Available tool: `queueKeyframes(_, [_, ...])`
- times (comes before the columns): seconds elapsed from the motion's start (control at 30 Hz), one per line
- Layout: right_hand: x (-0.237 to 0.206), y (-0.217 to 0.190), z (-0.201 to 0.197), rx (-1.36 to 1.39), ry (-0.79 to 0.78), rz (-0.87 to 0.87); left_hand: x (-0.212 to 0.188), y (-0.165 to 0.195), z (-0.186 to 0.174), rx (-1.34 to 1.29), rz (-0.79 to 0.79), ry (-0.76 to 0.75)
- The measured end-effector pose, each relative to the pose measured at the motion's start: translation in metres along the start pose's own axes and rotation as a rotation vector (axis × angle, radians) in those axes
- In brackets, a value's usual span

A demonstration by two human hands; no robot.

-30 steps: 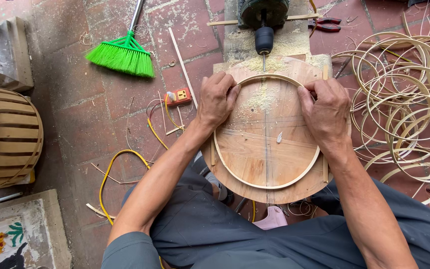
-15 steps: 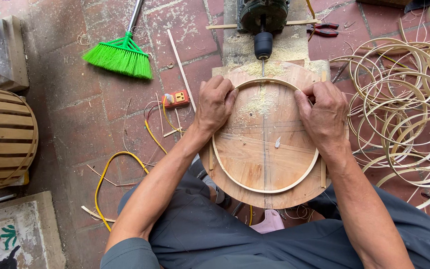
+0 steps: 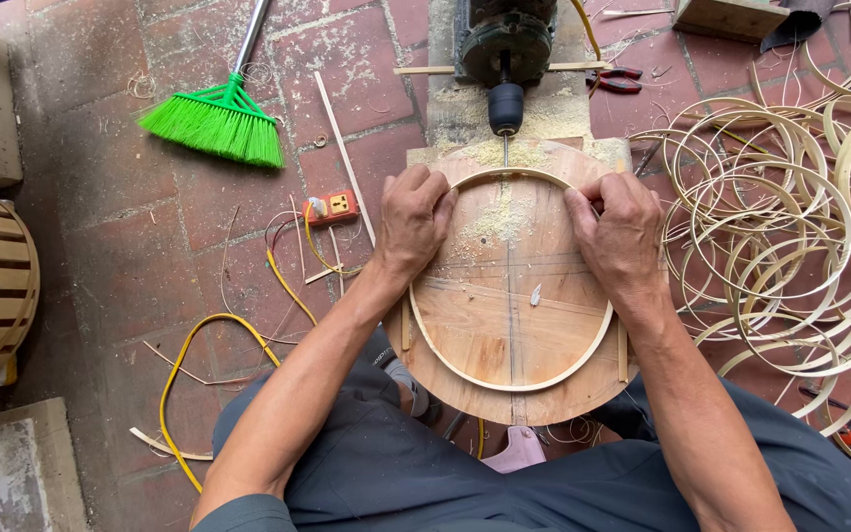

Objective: The person uses a drill press to drill holes into thin bamboo rings. They repeatedly pick up a ring, position it under the drill bit, and drill a hole before placing the finished ring on the floor.

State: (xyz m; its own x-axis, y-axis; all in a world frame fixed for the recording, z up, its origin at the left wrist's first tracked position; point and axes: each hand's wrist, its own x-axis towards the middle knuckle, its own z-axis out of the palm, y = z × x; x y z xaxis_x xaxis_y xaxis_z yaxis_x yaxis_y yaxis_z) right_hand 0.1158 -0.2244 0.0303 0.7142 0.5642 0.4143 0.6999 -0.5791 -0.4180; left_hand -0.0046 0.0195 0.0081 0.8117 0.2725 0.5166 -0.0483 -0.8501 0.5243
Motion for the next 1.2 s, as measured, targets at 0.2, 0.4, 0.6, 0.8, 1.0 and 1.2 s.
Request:
queueKeyframes(0.2, [0.001, -0.001, 0.0, 0.006, 0.005, 0.004, 0.002, 0.004, -0.003, -0.003, -0.011, 0.023])
queueKeyframes(0.4, [-0.001, 0.003, 0.004, 0.033, 0.018, 0.013, -0.001, -0.001, 0.003, 0.024, -0.011, 0.029])
queueKeyframes(0.6, [0.0, 0.004, 0.008, 0.003, -0.014, 0.086, 0.0, -0.005, 0.01, 0.004, -0.031, 0.04])
queueKeyframes(0.8, [-0.007, -0.011, -0.018, -0.06, -0.062, -0.003, 0.0, 0.02, -0.013, 0.039, 0.046, 0.055])
queueKeyframes(1.0, [-0.059, 0.0, -0.076, -0.121, -0.271, 0.156, -0.019, 0.036, -0.045, 0.102, -0.283, -0.254])
queueKeyframes(1.2, [-0.046, -0.002, -0.054, -0.167, -0.119, 0.031, 0.01, 0.012, -0.056, 0.108, -0.131, -0.348])
